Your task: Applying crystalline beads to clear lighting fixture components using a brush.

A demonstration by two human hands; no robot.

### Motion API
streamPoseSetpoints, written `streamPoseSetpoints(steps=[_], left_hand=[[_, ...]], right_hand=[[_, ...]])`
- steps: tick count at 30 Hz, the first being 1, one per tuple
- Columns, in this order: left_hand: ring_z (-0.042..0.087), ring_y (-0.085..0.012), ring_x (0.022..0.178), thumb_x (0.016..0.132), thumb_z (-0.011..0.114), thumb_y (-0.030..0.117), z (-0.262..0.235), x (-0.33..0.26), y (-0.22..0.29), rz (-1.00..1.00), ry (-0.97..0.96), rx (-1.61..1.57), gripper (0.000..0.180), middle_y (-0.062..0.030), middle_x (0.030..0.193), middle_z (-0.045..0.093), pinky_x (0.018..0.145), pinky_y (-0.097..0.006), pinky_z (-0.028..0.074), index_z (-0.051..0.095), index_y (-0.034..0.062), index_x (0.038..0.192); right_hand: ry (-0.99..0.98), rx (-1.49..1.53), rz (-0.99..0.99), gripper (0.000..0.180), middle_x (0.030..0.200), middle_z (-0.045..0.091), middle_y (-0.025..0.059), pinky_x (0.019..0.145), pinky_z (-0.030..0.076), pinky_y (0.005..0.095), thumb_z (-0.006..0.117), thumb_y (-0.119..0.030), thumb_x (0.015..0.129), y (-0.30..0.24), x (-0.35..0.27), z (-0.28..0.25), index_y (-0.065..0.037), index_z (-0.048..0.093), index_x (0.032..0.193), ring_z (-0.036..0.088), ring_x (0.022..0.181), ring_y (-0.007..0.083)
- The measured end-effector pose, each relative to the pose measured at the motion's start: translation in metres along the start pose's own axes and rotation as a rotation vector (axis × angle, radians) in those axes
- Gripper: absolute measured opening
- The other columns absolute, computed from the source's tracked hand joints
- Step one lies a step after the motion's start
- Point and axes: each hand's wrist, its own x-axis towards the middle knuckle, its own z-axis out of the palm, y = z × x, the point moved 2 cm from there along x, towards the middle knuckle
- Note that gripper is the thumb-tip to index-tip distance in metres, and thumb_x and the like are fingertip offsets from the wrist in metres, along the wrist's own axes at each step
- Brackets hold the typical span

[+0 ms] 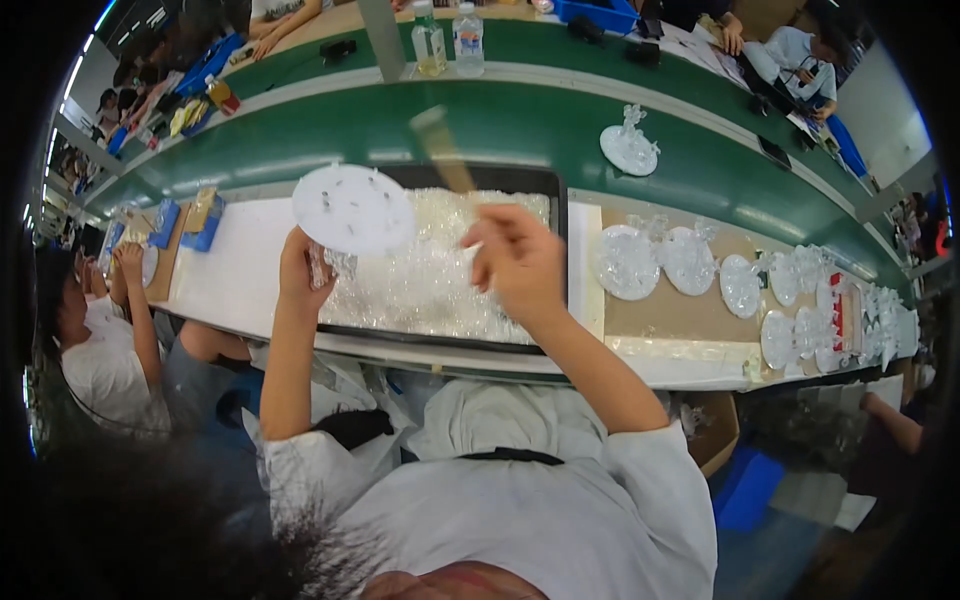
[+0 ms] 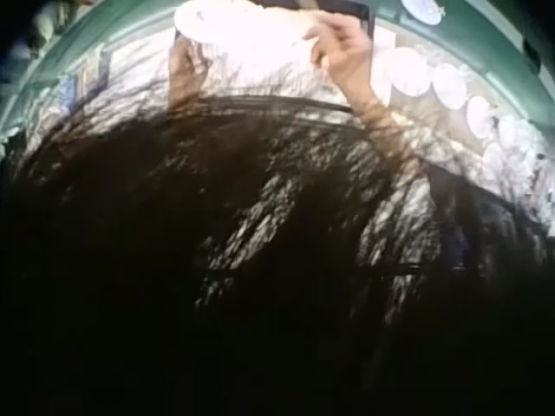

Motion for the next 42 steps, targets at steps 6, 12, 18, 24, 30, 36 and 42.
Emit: streamPoseSetpoints(steps=[6, 12, 18, 24, 30, 36, 42], left_hand=[[0.048, -0.0037, 0.042, 0.093, 0.054, 0.023, 0.013, -0.006, 0.013, 0.112, -0.05, 0.25, 0.02, 0.0038, 0.06, 0.055, 0.034, -0.019, 0.037, 0.061, 0.0063, 0.102], [0.049, -0.0042, 0.043, 0.092, 0.056, 0.026, 0.013, 0.004, 0.016, -0.032, -0.044, 0.055, 0.021, 0.0036, 0.065, 0.06, 0.035, -0.019, 0.037, 0.063, 0.0065, 0.096], [0.047, -0.0037, 0.043, 0.092, 0.054, 0.025, 0.002, 0.033, 0.006, -0.084, -0.076, 0.003, 0.018, 0.0044, 0.063, 0.054, 0.036, -0.018, 0.034, 0.057, 0.01, 0.084], [0.047, -0.0059, 0.046, 0.091, 0.056, 0.023, 0.021, 0.04, 0.012, -0.034, -0.19, 0.15, 0.018, 0.0036, 0.064, 0.051, 0.04, -0.022, 0.039, 0.051, 0.0125, 0.077], [0.047, -0.0063, 0.043, 0.092, 0.054, 0.026, 0.009, 0.031, 0.003, -0.071, -0.172, 0.114, 0.019, 0.0026, 0.062, 0.054, 0.037, -0.021, 0.037, 0.058, 0.0093, 0.086], [0.045, -0.0063, 0.038, 0.093, 0.05, 0.03, 0.004, 0.039, 0.005, -0.097, -0.181, 0.072, 0.027, 0.0026, 0.058, 0.056, 0.034, -0.021, 0.035, 0.065, 0.0069, 0.095], [0.068, -0.0146, 0.064, 0.095, 0.052, 0.032, -0.02, 0.037, -0.009, -0.225, -0.399, -0.03, 0.039, -0.0082, 0.092, 0.071, 0.044, -0.025, 0.051, 0.06, 0.0013, 0.117]], right_hand=[[-0.037, 0.011, -0.03, 0.016, 0.062, 0.051, -0.0022, 0.046, 0.035, 0.0202, 0.05, -0.015, 0.102, 0.015, 0.002, 0.007, -0.001, 0.059, 0.099, 0.045, 0.051, 0.0033], [-0.192, -0.25, -0.437, 0.023, 0.061, 0.047, -0.0025, 0.047, 0.033, 0.0231, 0.049, -0.023, 0.102, 0.005, 0.027, 0.001, -0.005, 0.059, 0.092, 0.041, 0.051, 0.0066], [-0.055, -0.052, -0.162, 0.03, 0.061, 0.049, 0.0015, 0.053, 0.038, 0.026, 0.044, -0.028, 0.104, 0.0, 0.031, -0.003, -0.004, 0.056, 0.089, 0.046, 0.055, 0.0101], [-0.193, -0.645, -0.305, 0.024, 0.066, 0.048, 0.0055, 0.055, 0.04, 0.0306, 0.045, -0.021, 0.1, 0.008, 0.039, -0.003, -0.003, 0.056, 0.087, 0.05, 0.06, 0.0139], [0.031, -0.2, -0.047, 0.023, 0.058, 0.049, 0.0055, 0.05, 0.039, 0.032, 0.045, -0.019, 0.1, 0.012, 0.03, -0.019, -0.004, 0.056, 0.087, 0.048, 0.047, 0.019], [-0.078, -0.621, -0.351, 0.017, 0.068, 0.056, 0.0146, 0.057, 0.044, 0.0364, 0.05, -0.016, 0.098, 0.009, 0.045, -0.015, -0.003, 0.056, 0.088, 0.058, 0.06, 0.0279], [-0.229, -0.608, -0.339, 0.016, 0.085, 0.062, 0.0197, 0.061, 0.048, 0.0422, 0.052, -0.017, 0.097, 0.016, 0.056, -0.013, -0.003, 0.057, 0.089, 0.061, 0.072, 0.0376]])
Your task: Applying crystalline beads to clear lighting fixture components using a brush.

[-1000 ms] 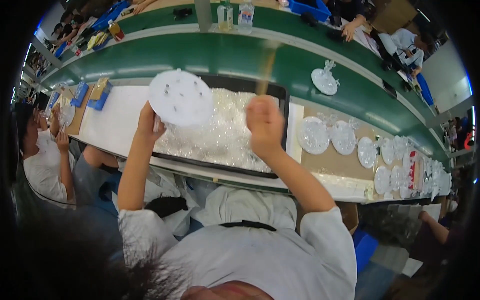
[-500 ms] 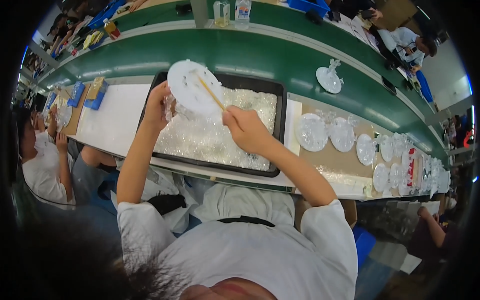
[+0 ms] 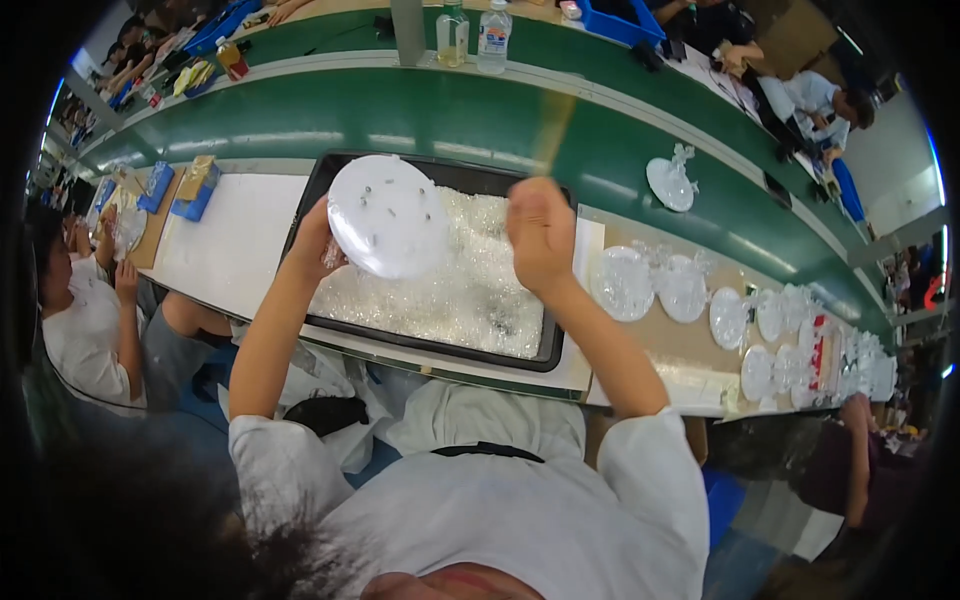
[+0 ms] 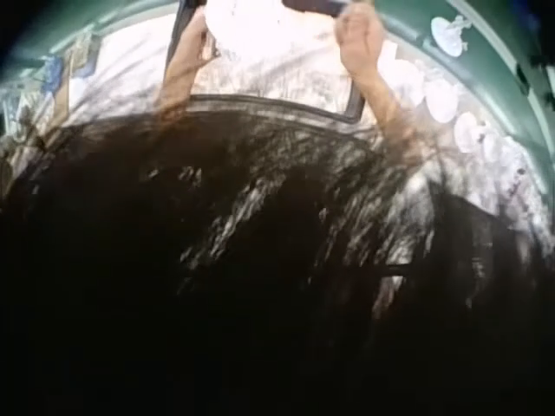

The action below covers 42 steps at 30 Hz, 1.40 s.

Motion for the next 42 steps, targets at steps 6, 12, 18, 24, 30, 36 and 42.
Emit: streamPoseSetpoints(steps=[6, 12, 18, 24, 30, 36, 42], left_hand=[[0.044, -0.0054, 0.042, 0.083, 0.062, 0.023, 0.033, -0.007, 0.014, 0.084, 0.134, 0.136, 0.022, 0.0047, 0.06, 0.046, 0.037, -0.02, 0.036, 0.043, 0.0127, 0.078], [0.051, -0.0058, 0.052, 0.083, 0.068, 0.005, 0.073, -0.025, 0.004, 0.444, 0.287, 0.506, 0.025, 0.0023, 0.065, 0.051, 0.046, -0.021, 0.041, 0.045, 0.0085, 0.09], [0.057, -0.017, 0.063, 0.082, 0.075, 0.003, 0.114, -0.055, -0.017, 0.833, 0.418, 1.25, 0.029, -0.0052, 0.075, 0.057, 0.059, -0.026, 0.047, 0.048, 0.005, 0.093], [0.061, -0.0289, 0.064, 0.077, 0.074, -0.004, 0.121, -0.047, -0.005, 1.17, 0.328, 1.773, 0.026, -0.0132, 0.078, 0.064, 0.057, -0.035, 0.048, 0.05, 0.004, 0.081], [0.065, -0.023, 0.073, 0.081, 0.062, -0.002, 0.111, -0.044, -0.012, 1.285, 0.324, 2.066, 0.017, -0.02, 0.095, 0.069, 0.059, -0.033, 0.05, 0.05, 0.0051, 0.071], [0.059, -0.0182, 0.059, 0.081, 0.061, -0.003, 0.111, -0.051, -0.024, 1.319, 0.399, 2.29, 0.021, -0.0154, 0.077, 0.064, 0.047, -0.027, 0.039, 0.049, 0.0054, 0.065], [0.05, -0.0155, 0.051, 0.082, 0.06, -0.002, 0.111, -0.051, -0.021, 1.355, 0.435, 2.379, 0.024, -0.0147, 0.072, 0.057, 0.044, -0.027, 0.032, 0.047, 0.0062, 0.064]], right_hand=[[0.032, 0.071, -0.016, 0.025, 0.06, 0.053, 0.0079, 0.051, 0.041, 0.0363, 0.048, -0.022, 0.101, 0.007, -0.008, -0.017, -0.004, 0.054, 0.085, 0.052, 0.052, 0.0245], [-0.167, -0.068, 0.03, 0.03, 0.055, 0.04, 0.0037, 0.048, 0.034, 0.032, 0.046, -0.024, 0.102, -0.039, -0.035, 0.001, -0.003, 0.052, 0.081, 0.039, 0.046, 0.0171], [-0.196, -0.034, 0.265, 0.025, 0.061, 0.044, 0.0079, 0.055, 0.037, 0.0358, 0.049, -0.021, 0.096, -0.039, -0.044, -0.002, -0.003, 0.052, 0.08, 0.043, 0.056, 0.018], [-0.185, -0.059, 0.138, 0.019, 0.072, 0.055, 0.013, 0.066, 0.043, 0.035, 0.046, -0.016, 0.092, -0.038, -0.036, 0.007, -0.002, 0.057, 0.085, 0.053, 0.068, 0.0236], [-0.204, 0.067, 0.207, 0.024, 0.064, 0.048, 0.0062, 0.06, 0.041, 0.0334, 0.045, -0.019, 0.096, -0.045, -0.047, 0.016, -0.005, 0.053, 0.079, 0.048, 0.061, 0.019], [-0.299, 0.212, 0.133, 0.029, 0.06, 0.041, -0.0005, 0.047, 0.032, 0.0282, 0.043, -0.025, 0.1, -0.032, -0.059, 0.032, -0.009, 0.05, 0.078, 0.04, 0.052, 0.01], [-0.237, 0.253, 0.254, 0.031, 0.063, 0.048, 0.0048, 0.055, 0.042, 0.0292, 0.042, -0.027, 0.102, -0.039, -0.055, 0.022, -0.004, 0.052, 0.084, 0.051, 0.058, 0.0156]])
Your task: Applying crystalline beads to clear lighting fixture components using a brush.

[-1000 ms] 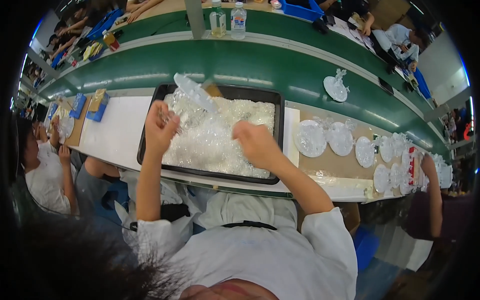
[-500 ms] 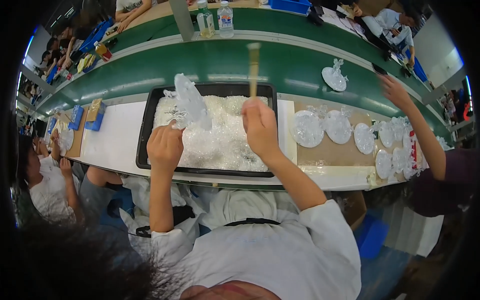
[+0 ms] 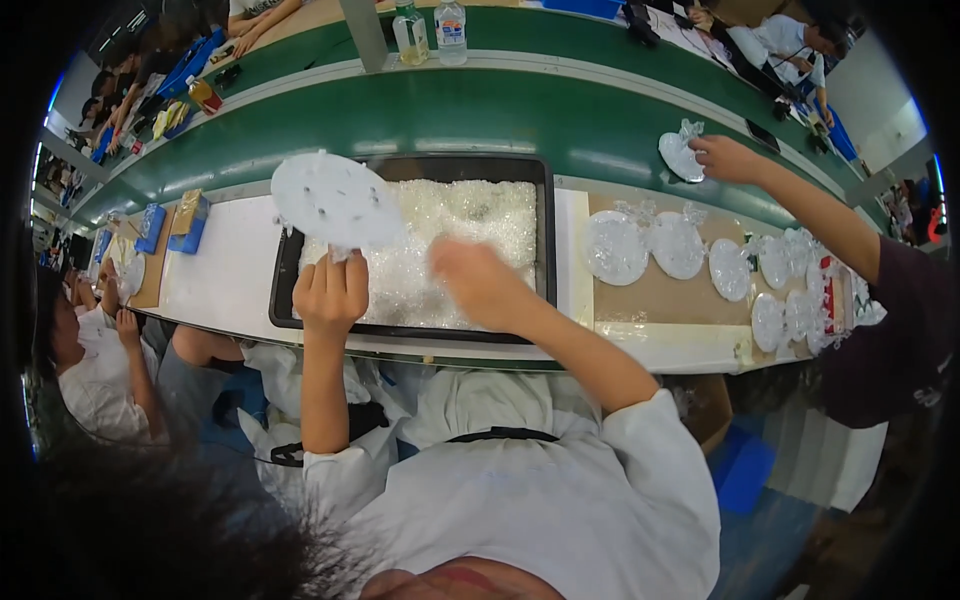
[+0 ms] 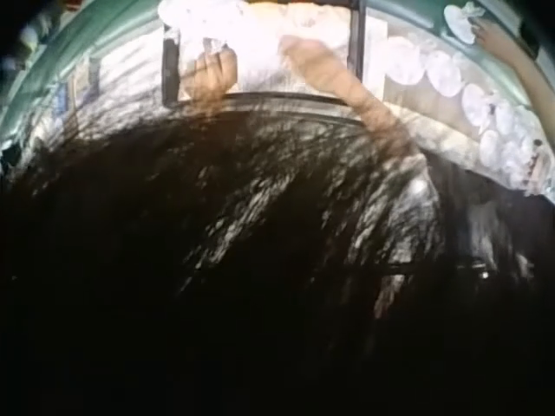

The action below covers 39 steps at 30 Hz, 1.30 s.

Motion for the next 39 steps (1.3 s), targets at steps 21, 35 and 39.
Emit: streamPoseSetpoints(steps=[21, 35, 39], left_hand=[[0.06, -0.0111, 0.067, 0.092, 0.064, 0.002, 0.01, 0.007, -0.011, -1.102, 0.186, -1.36, 0.028, -0.0057, 0.08, 0.065, 0.049, -0.021, 0.04, 0.038, 0.0101, 0.084], [0.056, -0.0059, 0.048, 0.095, 0.052, 0.018, 0.038, 0.005, -0.037, -1.43, 0.201, -2.019, 0.028, -0.0056, 0.082, 0.066, 0.036, -0.018, 0.042, 0.055, -0.0025, 0.114], [0.06, -0.0067, 0.056, 0.094, 0.052, 0.019, 0.054, -0.001, -0.039, -1.633, 0.14, -2.059, 0.031, -0.0037, 0.086, 0.068, 0.04, -0.017, 0.045, 0.058, -0.0019, 0.117]], right_hand=[[0.156, -0.424, -0.118, 0.027, 0.058, 0.051, 0.0014, 0.051, 0.037, 0.0275, 0.051, -0.015, 0.093, -0.007, 0.036, -0.032, -0.001, 0.058, 0.071, 0.046, 0.054, 0.009], [0.01, -0.491, -0.062, 0.022, 0.055, 0.051, 0.0096, 0.051, 0.042, 0.0318, 0.068, -0.01, 0.076, 0.003, 0.06, -0.028, -0.001, 0.052, 0.063, 0.05, 0.051, 0.0175], [0.632, 0.04, 0.001, 0.008, 0.065, 0.061, 0.0184, 0.055, 0.048, 0.0371, 0.062, -0.005, 0.075, 0.012, 0.063, -0.057, -0.001, 0.059, 0.068, 0.062, 0.058, 0.0317]])
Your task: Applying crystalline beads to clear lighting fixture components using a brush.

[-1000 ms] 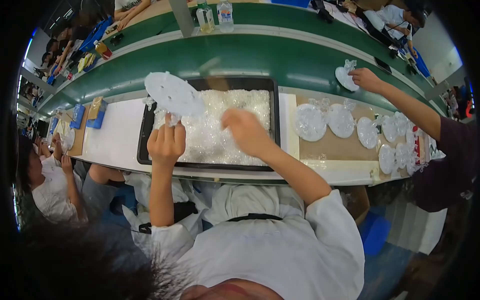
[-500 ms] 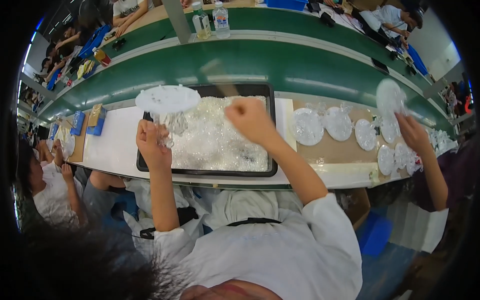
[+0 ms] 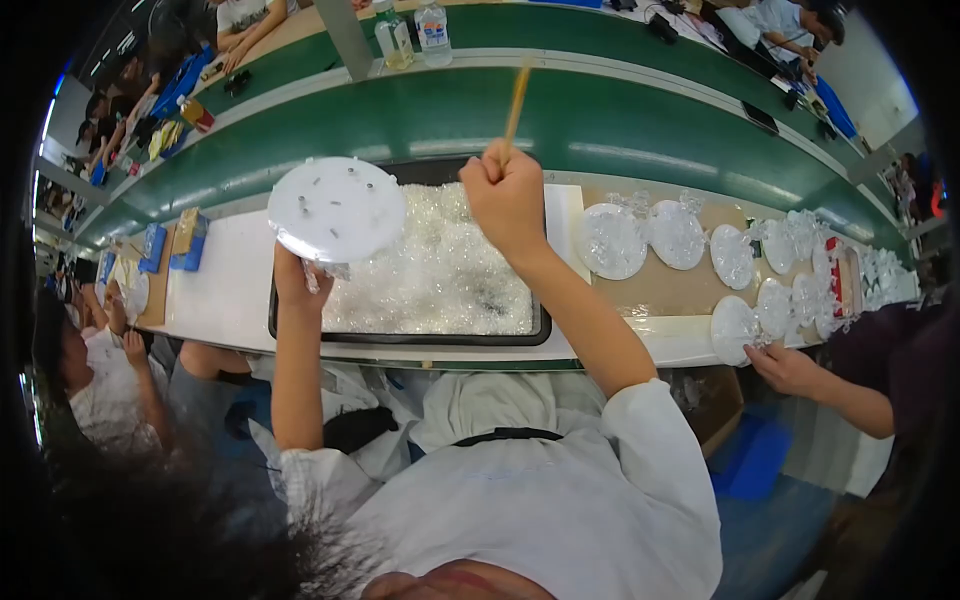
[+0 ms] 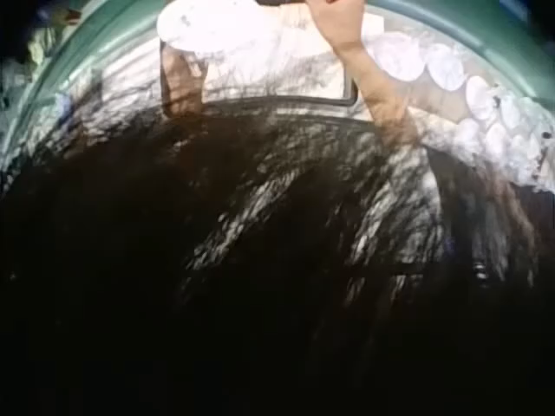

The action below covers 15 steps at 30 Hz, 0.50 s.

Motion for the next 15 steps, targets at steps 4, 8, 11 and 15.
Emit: streamPoseSetpoints(steps=[4, 8, 11, 15], left_hand=[[0.067, -0.0105, 0.08, 0.095, 0.052, 0.023, -0.013, 0.003, 0.001, -0.081, -0.101, 0.129, 0.036, -0.0084, 0.102, 0.068, 0.055, -0.021, 0.053, 0.058, -0.001, 0.121], [0.068, -0.0159, 0.087, 0.094, 0.058, 0.028, -0.012, 0.012, 0.002, -0.065, -0.227, 0.208, 0.041, -0.0101, 0.108, 0.067, 0.065, -0.026, 0.057, 0.057, -0.0018, 0.122], [0.068, -0.0164, 0.093, 0.092, 0.061, 0.031, -0.01, 0.02, -0.002, -0.126, -0.187, 0.215, 0.046, -0.0103, 0.113, 0.066, 0.076, -0.028, 0.057, 0.057, -0.0022, 0.124], [0.067, -0.0155, 0.098, 0.094, 0.056, 0.029, -0.024, 0.027, 0.0, -0.16, -0.296, 0.332, 0.042, -0.0088, 0.112, 0.067, 0.084, -0.031, 0.055, 0.059, -0.0016, 0.123]], right_hand=[[-0.326, -0.403, -0.287, 0.014, 0.064, 0.055, 0.0147, 0.053, 0.042, 0.0351, 0.06, -0.002, 0.079, -0.015, -0.005, 0.015, 0.0, 0.054, 0.067, 0.055, 0.054, 0.0198], [-0.386, -0.447, -0.585, 0.011, 0.064, 0.058, 0.0155, 0.052, 0.044, 0.0348, 0.062, -0.002, 0.076, 0.002, 0.009, 0.024, -0.002, 0.056, 0.067, 0.058, 0.052, 0.0255], [-0.42, -0.519, -0.58, 0.016, 0.06, 0.057, 0.0147, 0.05, 0.043, 0.0342, 0.065, -0.003, 0.074, 0.001, 0.02, 0.022, -0.002, 0.053, 0.064, 0.058, 0.052, 0.0259], [-0.291, -0.27, -0.463, 0.015, 0.06, 0.058, 0.0144, 0.05, 0.043, 0.0357, 0.067, -0.005, 0.072, 0.003, 0.022, 0.025, -0.004, 0.054, 0.064, 0.055, 0.052, 0.0313]])
